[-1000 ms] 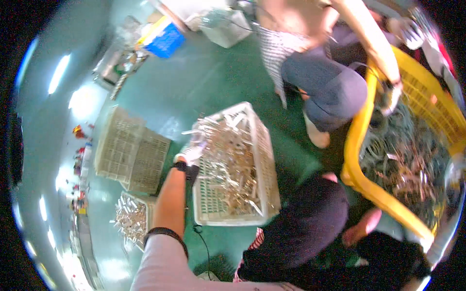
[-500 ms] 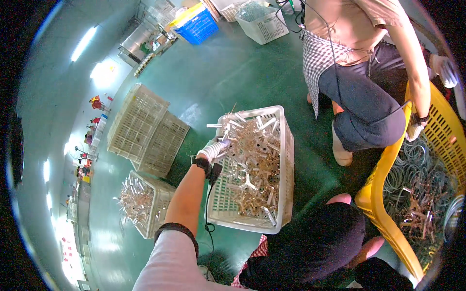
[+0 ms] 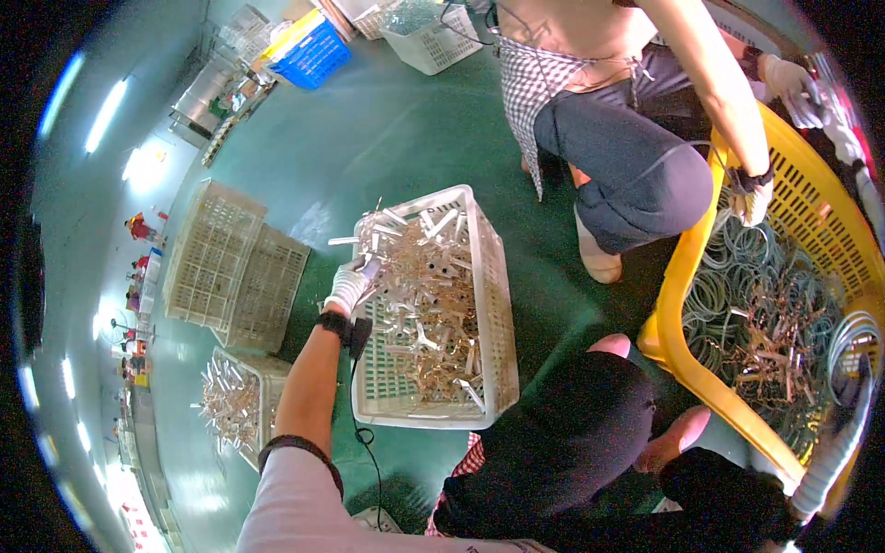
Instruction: Assembling small wire rings and metal components into a larger sub-assembly.
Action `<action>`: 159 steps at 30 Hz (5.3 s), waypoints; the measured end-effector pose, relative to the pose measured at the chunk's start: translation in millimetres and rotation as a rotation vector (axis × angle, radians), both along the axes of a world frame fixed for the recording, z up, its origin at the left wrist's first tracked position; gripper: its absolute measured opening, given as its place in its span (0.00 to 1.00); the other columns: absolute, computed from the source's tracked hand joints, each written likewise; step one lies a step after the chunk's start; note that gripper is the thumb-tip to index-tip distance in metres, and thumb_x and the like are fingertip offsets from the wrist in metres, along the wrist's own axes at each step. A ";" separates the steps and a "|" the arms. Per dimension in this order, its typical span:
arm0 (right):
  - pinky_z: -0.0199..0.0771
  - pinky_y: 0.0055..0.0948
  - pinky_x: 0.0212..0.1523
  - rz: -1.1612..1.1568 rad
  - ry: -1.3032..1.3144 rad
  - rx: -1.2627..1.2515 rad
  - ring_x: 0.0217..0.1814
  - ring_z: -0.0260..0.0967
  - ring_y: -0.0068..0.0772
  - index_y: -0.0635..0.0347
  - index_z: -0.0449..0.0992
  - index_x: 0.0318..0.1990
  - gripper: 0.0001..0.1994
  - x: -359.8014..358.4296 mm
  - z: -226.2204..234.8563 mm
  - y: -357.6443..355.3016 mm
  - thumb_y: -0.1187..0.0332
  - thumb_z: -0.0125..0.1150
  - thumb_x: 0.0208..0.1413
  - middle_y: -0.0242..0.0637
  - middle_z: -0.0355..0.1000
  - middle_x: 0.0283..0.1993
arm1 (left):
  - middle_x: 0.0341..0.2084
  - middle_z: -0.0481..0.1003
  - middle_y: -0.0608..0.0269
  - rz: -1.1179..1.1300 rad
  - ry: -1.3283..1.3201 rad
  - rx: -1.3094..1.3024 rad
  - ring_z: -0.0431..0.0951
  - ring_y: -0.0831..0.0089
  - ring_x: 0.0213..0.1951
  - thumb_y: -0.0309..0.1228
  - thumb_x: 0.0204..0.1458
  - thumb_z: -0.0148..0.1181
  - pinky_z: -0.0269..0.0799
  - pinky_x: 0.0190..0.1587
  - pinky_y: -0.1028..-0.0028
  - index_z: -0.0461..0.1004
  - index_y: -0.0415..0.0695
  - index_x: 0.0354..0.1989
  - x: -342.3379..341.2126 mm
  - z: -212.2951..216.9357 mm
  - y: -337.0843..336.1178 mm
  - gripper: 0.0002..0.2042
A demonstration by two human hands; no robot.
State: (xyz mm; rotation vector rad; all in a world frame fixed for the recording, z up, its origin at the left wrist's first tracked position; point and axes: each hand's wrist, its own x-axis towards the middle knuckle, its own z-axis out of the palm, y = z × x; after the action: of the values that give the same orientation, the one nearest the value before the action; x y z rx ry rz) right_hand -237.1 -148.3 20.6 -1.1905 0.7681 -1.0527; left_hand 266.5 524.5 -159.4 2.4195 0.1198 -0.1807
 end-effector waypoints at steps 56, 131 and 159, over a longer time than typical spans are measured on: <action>0.63 0.13 0.43 -0.059 -0.031 -0.053 0.40 0.65 0.12 0.60 0.70 0.55 0.17 1.1 -33.6 -26.7 0.67 0.50 0.61 0.25 0.71 0.39 | 0.36 0.75 0.62 -0.154 -0.474 -0.054 0.73 0.77 0.30 0.20 0.50 0.55 0.73 0.29 0.80 0.74 0.34 0.45 -145.8 140.6 2.2 0.13; 0.65 0.21 0.32 0.474 -0.218 -0.003 0.24 0.65 0.23 0.66 0.71 0.44 0.17 -37.3 43.5 56.7 0.58 0.50 0.61 0.29 0.64 0.19 | 0.54 0.68 0.58 -1.691 -0.145 -0.761 0.70 0.68 0.51 0.26 0.47 0.63 0.66 0.53 0.71 0.58 0.43 0.62 -322.8 252.1 -564.8 0.32; 0.53 0.17 0.31 0.385 0.174 -0.155 0.21 0.47 0.15 0.64 0.72 0.48 0.19 5.2 14.9 55.1 0.56 0.44 0.64 0.21 0.51 0.19 | 0.36 0.76 0.65 -0.119 0.252 -0.246 0.74 0.78 0.28 0.32 0.53 0.59 0.72 0.26 0.78 0.71 0.46 0.51 -128.6 105.6 -61.5 0.16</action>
State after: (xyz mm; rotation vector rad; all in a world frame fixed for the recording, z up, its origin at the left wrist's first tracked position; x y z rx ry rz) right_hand -231.8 -93.2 35.5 -1.5075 0.5646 -0.7044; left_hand 138.0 463.1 -53.8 2.1514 0.0635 -0.5245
